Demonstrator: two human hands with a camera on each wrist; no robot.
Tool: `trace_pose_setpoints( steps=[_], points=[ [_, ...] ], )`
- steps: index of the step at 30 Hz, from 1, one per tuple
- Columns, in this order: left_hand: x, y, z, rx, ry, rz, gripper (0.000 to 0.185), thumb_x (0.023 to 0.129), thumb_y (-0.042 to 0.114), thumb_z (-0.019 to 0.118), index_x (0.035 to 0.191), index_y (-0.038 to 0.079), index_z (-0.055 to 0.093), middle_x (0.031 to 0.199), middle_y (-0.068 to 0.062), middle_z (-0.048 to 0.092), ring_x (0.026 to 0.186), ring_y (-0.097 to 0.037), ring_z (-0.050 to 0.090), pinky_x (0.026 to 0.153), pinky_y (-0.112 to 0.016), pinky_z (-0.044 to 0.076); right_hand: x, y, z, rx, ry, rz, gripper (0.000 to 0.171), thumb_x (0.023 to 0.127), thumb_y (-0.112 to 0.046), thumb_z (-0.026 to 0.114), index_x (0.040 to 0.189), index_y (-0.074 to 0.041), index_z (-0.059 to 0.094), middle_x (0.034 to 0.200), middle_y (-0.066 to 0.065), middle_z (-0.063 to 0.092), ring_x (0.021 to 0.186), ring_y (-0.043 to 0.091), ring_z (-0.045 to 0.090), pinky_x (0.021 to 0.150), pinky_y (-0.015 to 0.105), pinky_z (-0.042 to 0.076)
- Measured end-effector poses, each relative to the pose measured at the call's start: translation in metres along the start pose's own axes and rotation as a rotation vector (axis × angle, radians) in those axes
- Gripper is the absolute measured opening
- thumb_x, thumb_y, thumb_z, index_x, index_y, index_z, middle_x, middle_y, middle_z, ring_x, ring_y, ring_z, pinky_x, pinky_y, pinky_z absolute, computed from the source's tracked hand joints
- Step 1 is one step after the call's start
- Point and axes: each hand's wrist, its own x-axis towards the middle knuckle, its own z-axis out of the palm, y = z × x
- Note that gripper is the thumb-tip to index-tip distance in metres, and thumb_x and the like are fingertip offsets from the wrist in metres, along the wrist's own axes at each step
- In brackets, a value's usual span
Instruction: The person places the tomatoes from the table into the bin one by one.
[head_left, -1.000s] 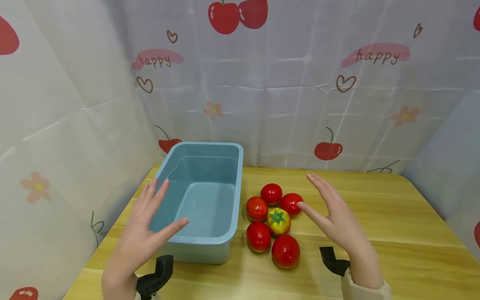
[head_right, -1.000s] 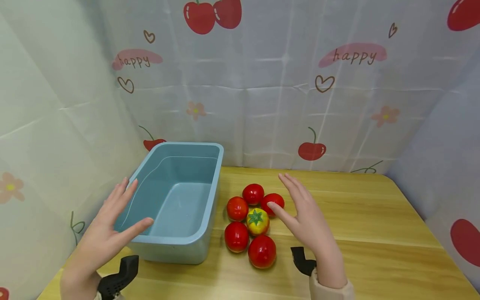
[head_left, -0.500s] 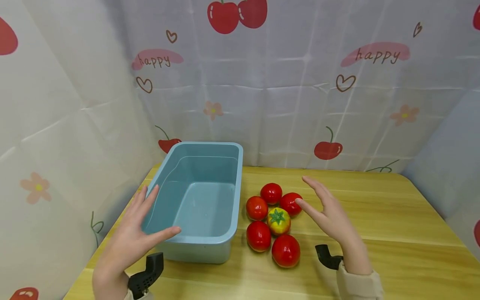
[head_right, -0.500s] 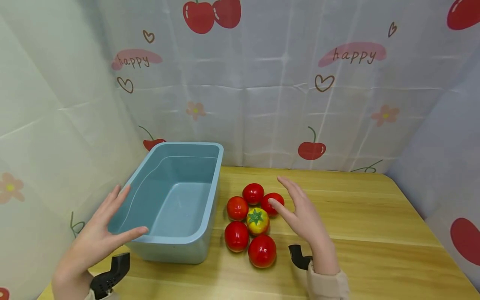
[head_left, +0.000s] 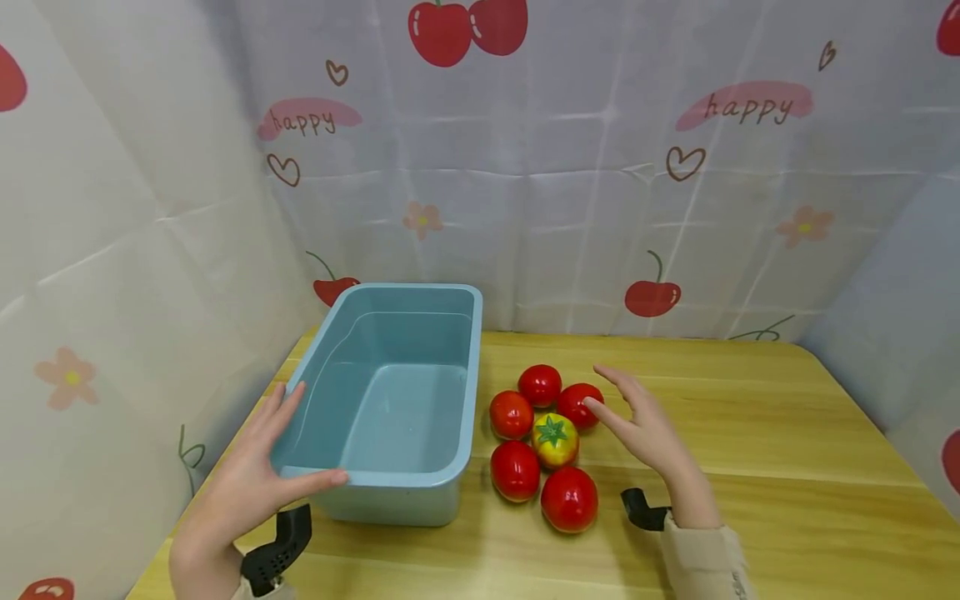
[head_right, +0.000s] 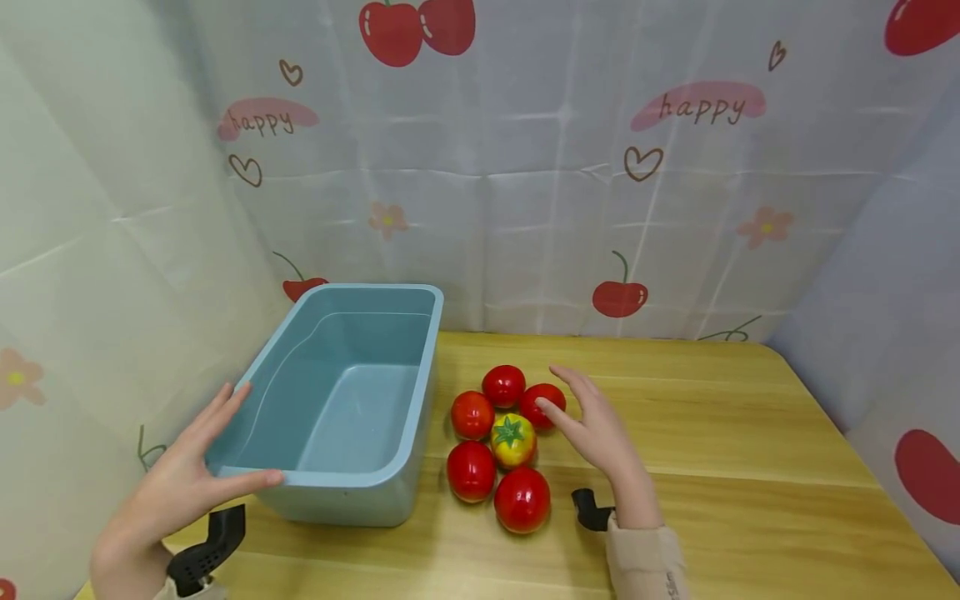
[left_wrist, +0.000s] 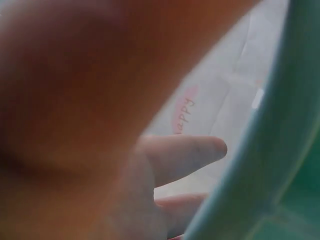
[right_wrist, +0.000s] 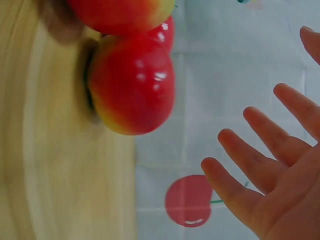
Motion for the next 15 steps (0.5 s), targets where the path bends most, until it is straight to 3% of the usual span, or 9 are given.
trace_pose_setpoints(
  steps=[8, 15],
  points=[
    [0.003, -0.012, 0.001, -0.055, -0.002, 0.025, 0.110, 0.068, 0.038, 0.083, 0.152, 0.021, 0.014, 0.155, -0.015, 0.009, 0.135, -0.044, 0.016, 0.094, -0.064, 0.026, 0.005, 0.023, 0.016, 0.071, -0.031, 0.051, 0.061, 0.090, -0.042, 0.060, 0.140, -0.012, 0.042, 0.145, 0.016, 0.035, 0.132, 0.037, 0.030, 0.102, 0.060, 0.028],
    [0.004, -0.018, -0.001, -0.133, -0.039, 0.007, 0.108, 0.071, 0.032, 0.083, 0.152, 0.027, 0.012, 0.156, -0.001, 0.006, 0.137, -0.039, 0.013, 0.095, -0.061, 0.025, 0.005, 0.043, 0.027, 0.161, -0.064, 0.087, 0.061, 0.090, -0.037, 0.062, 0.139, -0.005, 0.042, 0.147, 0.021, 0.028, 0.133, 0.040, 0.026, 0.104, 0.058, 0.027]
  ],
)
